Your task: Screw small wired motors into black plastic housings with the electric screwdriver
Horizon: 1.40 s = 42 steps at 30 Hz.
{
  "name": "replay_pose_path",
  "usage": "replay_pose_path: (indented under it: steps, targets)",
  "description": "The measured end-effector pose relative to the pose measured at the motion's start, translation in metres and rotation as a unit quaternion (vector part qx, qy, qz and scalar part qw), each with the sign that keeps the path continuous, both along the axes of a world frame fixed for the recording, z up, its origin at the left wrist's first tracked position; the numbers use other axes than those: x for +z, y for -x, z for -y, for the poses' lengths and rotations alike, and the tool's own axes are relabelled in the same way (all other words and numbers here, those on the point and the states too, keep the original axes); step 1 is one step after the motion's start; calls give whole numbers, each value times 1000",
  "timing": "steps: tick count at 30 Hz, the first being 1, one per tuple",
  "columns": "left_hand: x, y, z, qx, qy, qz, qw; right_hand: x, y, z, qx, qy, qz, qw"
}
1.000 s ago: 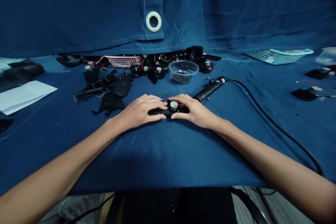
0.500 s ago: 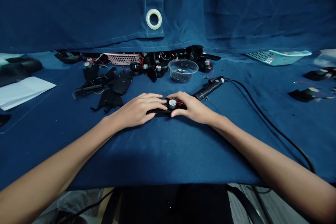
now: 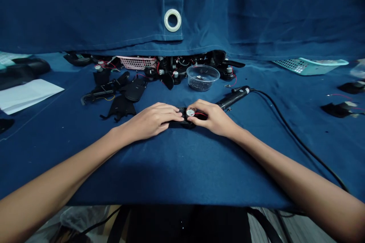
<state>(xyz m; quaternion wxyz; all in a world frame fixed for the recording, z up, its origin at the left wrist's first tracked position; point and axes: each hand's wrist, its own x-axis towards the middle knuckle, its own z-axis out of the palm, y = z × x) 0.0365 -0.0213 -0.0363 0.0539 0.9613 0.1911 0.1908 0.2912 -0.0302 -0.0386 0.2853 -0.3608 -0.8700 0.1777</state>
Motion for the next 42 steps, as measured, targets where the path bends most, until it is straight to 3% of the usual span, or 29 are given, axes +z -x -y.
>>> replay_pose_path:
  steps: [7,19,24,36,42]
  targets:
    - [0,-1,2,6,-2,12,1000,-1,0,-1,3,6,3,1000]
    - [-7,-4,6,10,-71,10,997,-5,2,3,-12,23,-28,999]
    - [-5,-5,8,11,-90,-2,996,-3,2,5,17,18,-23,999]
    - [-1,-4,7,34,-129,-52,990,-5,3,2,10,3,-27,1000]
    - [0,-3,4,27,-113,-43,992,-4,3,1,-6,1,-18,1000]
